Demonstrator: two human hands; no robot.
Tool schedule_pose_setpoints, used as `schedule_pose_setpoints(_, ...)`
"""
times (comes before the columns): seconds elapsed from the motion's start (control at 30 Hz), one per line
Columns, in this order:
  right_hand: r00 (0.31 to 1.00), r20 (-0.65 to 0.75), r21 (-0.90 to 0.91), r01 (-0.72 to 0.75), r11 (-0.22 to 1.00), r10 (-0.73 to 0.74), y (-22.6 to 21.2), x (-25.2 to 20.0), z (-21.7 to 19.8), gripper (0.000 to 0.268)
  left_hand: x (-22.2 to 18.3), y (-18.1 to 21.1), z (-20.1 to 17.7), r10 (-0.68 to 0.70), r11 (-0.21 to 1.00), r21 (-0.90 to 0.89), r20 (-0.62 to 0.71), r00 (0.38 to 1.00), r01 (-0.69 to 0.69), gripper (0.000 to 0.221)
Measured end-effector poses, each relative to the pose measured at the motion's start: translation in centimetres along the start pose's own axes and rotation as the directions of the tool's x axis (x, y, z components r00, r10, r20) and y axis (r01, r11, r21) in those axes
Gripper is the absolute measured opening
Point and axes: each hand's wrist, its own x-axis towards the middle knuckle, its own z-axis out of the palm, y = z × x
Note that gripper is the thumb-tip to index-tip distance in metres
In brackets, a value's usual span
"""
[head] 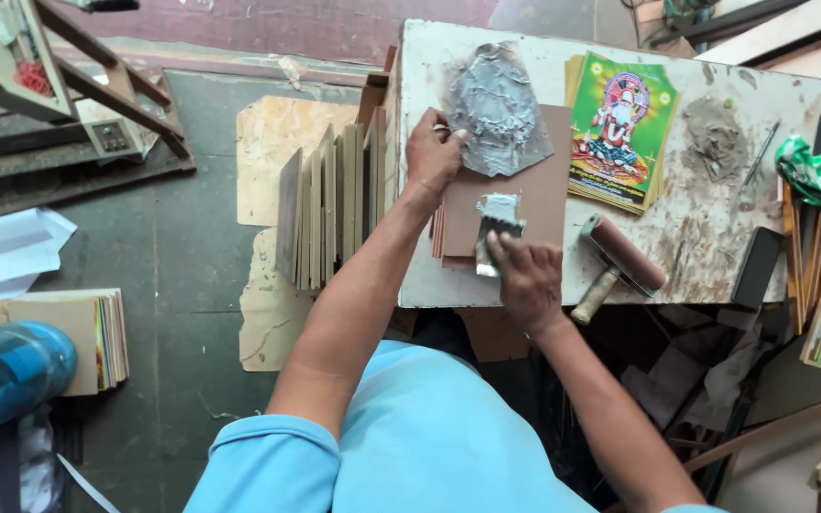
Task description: The person applies paste onto a board, spreads it with a small block, then lays a printed poster over the glued board and smooths it down, stacking finished boards on the workbench. They repeat the process for several boards, at one point squeezing more paste from a green bottle onto a board.
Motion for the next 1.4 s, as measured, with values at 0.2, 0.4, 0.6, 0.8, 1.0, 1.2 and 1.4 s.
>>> schedule_pose_setpoints(0.2,0.999,0.034,0.158,0.011,0.987,-0.016,0.0,-1.4,-3.5,0.043,0.4,-0.7,-0.9,0.001,1.000,0.027,0.023,1.000,-0.002,0.019)
schedule_pose_setpoints(0.4,0.880,-0.056,0.542,-0.370,0.755,0.471,2.5,-4.1,-6.0,0.036,1.5,-1.6,-2.5,-0.124,0.982,-0.124,0.171,0.977,0.146,0.026)
schedule_pose_setpoints(0.6,0.304,0.195,0.981,-0.039,-0.193,0.932,6.3,-11.5,-5.3,0.029,0.9,0.3,-3.1,-0.187,0.951,-0.190,0.269,0.945,0.242,0.028)
schedule_pose_setpoints(0.8,0.059,0.257,0.961,0.091,-0.261,0.965,12.1,-20.3,-7.4,0.027,-1.6,2.8,8.5,-0.202,0.929,-0.167,0.517,0.831,0.330,0.039)
schedule_pose_setpoints(1.0,-0.072,0.269,0.956,0.140,-0.258,0.960,18.4,-22.8,-8.6,0.027,-3.8,-3.4,28.8,-0.358,0.909,0.064,0.628,0.691,0.412,0.030)
schedule_pose_setpoints(1.2,-0.105,0.330,0.938,0.146,-0.314,0.938,23.6,-23.2,-8.5,0.027,-5.2,-11.0,41.3,-0.516,0.840,0.215,0.598,0.613,0.498,0.044)
schedule_pose_setpoints(1.4,0.046,0.408,0.887,0.215,-0.408,0.912,28.3,-27.4,-2.6,0.028,-6.0,-8.9,36.5,-0.245,0.920,0.392,0.568,0.786,0.004,0.043)
